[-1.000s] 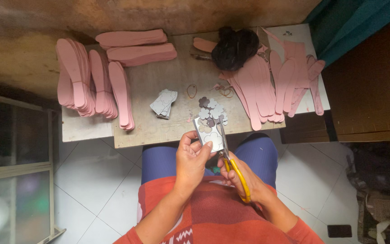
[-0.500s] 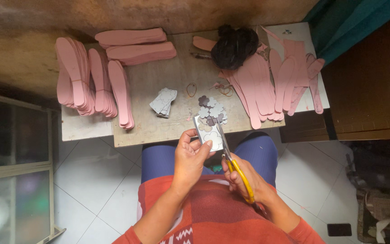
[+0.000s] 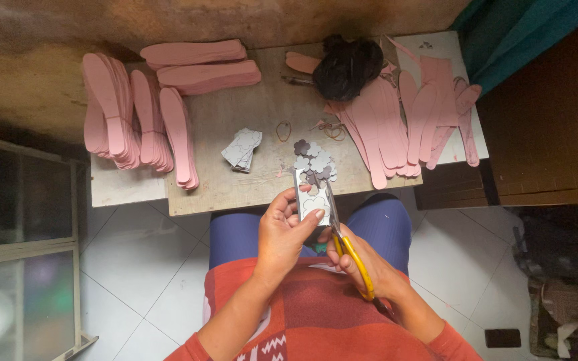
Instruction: The person sits on the floor and uses yellow-handled scissors to cut small white paper pieces into flower-like shapes. The person repeatedly picks up paper, cuts along the outlines, and places the finished shapes on the table.
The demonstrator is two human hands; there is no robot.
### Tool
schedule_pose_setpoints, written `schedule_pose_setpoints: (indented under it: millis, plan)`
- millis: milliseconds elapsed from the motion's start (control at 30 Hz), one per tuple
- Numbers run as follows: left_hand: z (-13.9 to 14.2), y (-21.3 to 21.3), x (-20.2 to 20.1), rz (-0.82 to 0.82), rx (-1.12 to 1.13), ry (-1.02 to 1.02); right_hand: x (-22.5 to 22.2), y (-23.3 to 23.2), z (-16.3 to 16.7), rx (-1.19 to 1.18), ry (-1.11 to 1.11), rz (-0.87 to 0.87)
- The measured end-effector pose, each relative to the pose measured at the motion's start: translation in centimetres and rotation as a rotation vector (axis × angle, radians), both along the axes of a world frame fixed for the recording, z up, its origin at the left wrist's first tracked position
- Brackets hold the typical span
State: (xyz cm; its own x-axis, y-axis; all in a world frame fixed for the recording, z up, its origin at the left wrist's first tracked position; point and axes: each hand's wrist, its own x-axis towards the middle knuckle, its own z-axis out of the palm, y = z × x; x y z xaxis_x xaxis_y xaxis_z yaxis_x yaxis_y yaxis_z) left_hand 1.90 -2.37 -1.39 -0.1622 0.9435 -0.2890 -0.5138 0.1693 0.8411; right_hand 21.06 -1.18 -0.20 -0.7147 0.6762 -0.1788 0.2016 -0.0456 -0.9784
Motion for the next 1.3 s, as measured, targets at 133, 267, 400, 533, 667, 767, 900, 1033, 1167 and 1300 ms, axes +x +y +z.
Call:
schedule_pose_setpoints:
  millis: [133, 267, 400, 533, 667, 767, 900, 1033, 1167, 1300]
  plan:
    - [0.4, 0.0, -0.2, -0.015, 0.007, 0.021, 0.2, 0.1, -0.1, 0.014, -0.019, 0.020]
    - [0.4, 0.0, -0.3, -0.037, -0.011, 0.066, 0.3, 0.0, 0.0, -0.011, -0.025, 0.018]
    - [0.2, 0.1, -0.6, -0.053, -0.028, 0.081, 0.3, -0.1, 0.1, -0.047, -0.029, 0.007]
    - [0.1, 0.4, -0.9, -0.053, -0.008, 0.110, 0.3, -0.1, 0.4, -0.110, -0.053, -0.003]
    - [0.2, 0.5, -1.1, -0.044, 0.007, 0.089, 0.4, 0.0, 0.8, -0.083, -0.123, -0.002]
    - [0.3, 0.6, -1.1, -0.040, 0.020, 0.088, 0.4, 0.0, 0.9, -0.081, -0.141, -0.006]
    - [0.2, 0.7, -1.1, -0.037, 0.036, 0.093, 0.5, 0.0, 0.8, -0.093, -0.149, -0.015]
    - [-0.3, 0.5, -1.2, -0.040, 0.011, 0.148, 0.8, -0.1, 0.6, -0.123, -0.139, -0.020]
    - [-1.0, 0.4, -0.5, 0.003, 0.057, 0.028, 0.6, -0.3, 0.1, -0.112, -0.124, -0.048]
    - [-1.6, 0.3, 1.0, 0.045, 0.045, -0.069, 0.3, -0.4, -0.2, -0.114, -0.097, -0.084]
